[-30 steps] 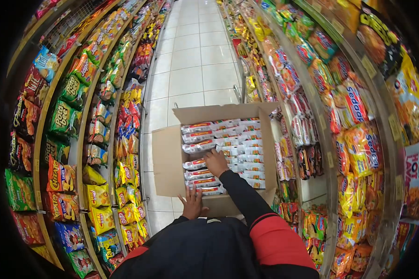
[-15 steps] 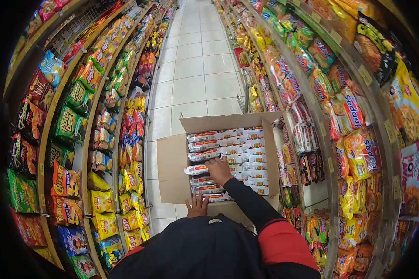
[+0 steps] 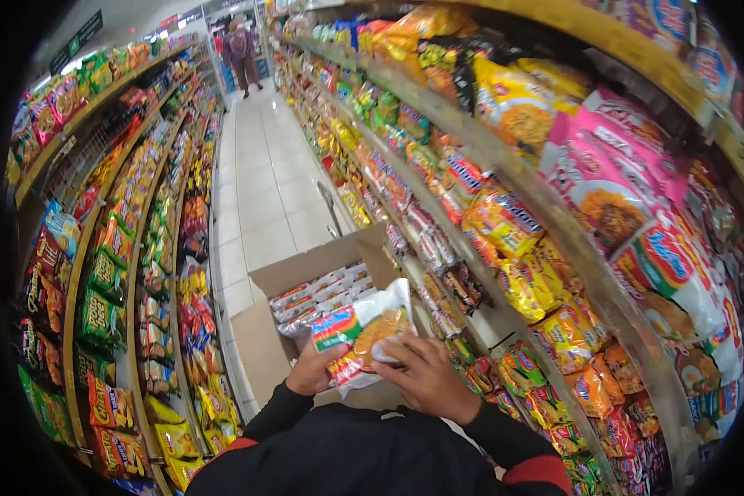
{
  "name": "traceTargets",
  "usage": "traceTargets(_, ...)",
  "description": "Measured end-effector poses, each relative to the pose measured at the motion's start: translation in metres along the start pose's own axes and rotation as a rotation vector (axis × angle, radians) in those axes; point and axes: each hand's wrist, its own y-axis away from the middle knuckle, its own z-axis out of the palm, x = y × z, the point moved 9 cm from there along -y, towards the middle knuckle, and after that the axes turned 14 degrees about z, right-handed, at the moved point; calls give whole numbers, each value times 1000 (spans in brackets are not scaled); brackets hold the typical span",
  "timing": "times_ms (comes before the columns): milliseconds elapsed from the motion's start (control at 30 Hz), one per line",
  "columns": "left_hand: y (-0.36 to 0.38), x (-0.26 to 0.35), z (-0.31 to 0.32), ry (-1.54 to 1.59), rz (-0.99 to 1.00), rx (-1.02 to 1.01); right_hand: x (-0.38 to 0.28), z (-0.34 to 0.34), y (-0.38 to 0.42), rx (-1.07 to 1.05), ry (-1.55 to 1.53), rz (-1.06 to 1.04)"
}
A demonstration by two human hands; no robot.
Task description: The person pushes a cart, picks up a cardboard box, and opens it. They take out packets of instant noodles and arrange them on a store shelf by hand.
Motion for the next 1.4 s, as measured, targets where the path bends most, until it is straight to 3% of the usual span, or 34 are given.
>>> traceTargets(67,-8,10,57,-452,161,-358,20,-38,29,82,-97,99)
traceTargets(133,-3,13,111,-560,192,-505,30,-96,55,313,-99,224)
traceTargets(200,23,10,199,-788,369,-1043,33,-142,80,367,-205,357)
traceTargets(267,38,1,252,-664,413,-1193,28,-183,108,390,-165,412)
traceTargets(333,57,-5,300,-754,554,-1401,28,-188,141,85,-106,477)
traceTargets(400,71,-17,333,-699,625,-1497,16,-229,167,260,-31,518)
traceTargets(467,82,-9,366,-586,703,-1472,-9,-273,189,421,192,445)
traceTargets(600,84,28,411,-436,1136,-1304,-47,-354,237,868,563,300)
traceTargets(667,79,37,432,-399,1262,-1208,-56,-388,244,942,695,303)
traceTargets(800,88,54,469,-400,1413,-1076,-20,-418,222,718,582,508)
traceTargets(867,105,49,491,-824,1713,-1088,5,-417,217,659,598,541)
traceTargets(900,110,43,502,-915,1736,-1111,20,-410,213,595,605,567)
traceTargets(1067,95,-11,537,-1348,1634,-1189,53,-383,201,500,588,673)
traceTargets(1133,80,-33,540,-1523,1707,-1162,20,-381,198,613,1027,525)
traceTargets(1167,74,-42,539,-1575,1787,-1122,17,-377,199,573,1039,601)
traceTargets(1300,71,-46,548,-1603,1837,-1133,42,-367,204,473,1166,706)
traceTargets(1400,59,-53,560,-1566,1747,-1262,54,-377,204,474,1192,662)
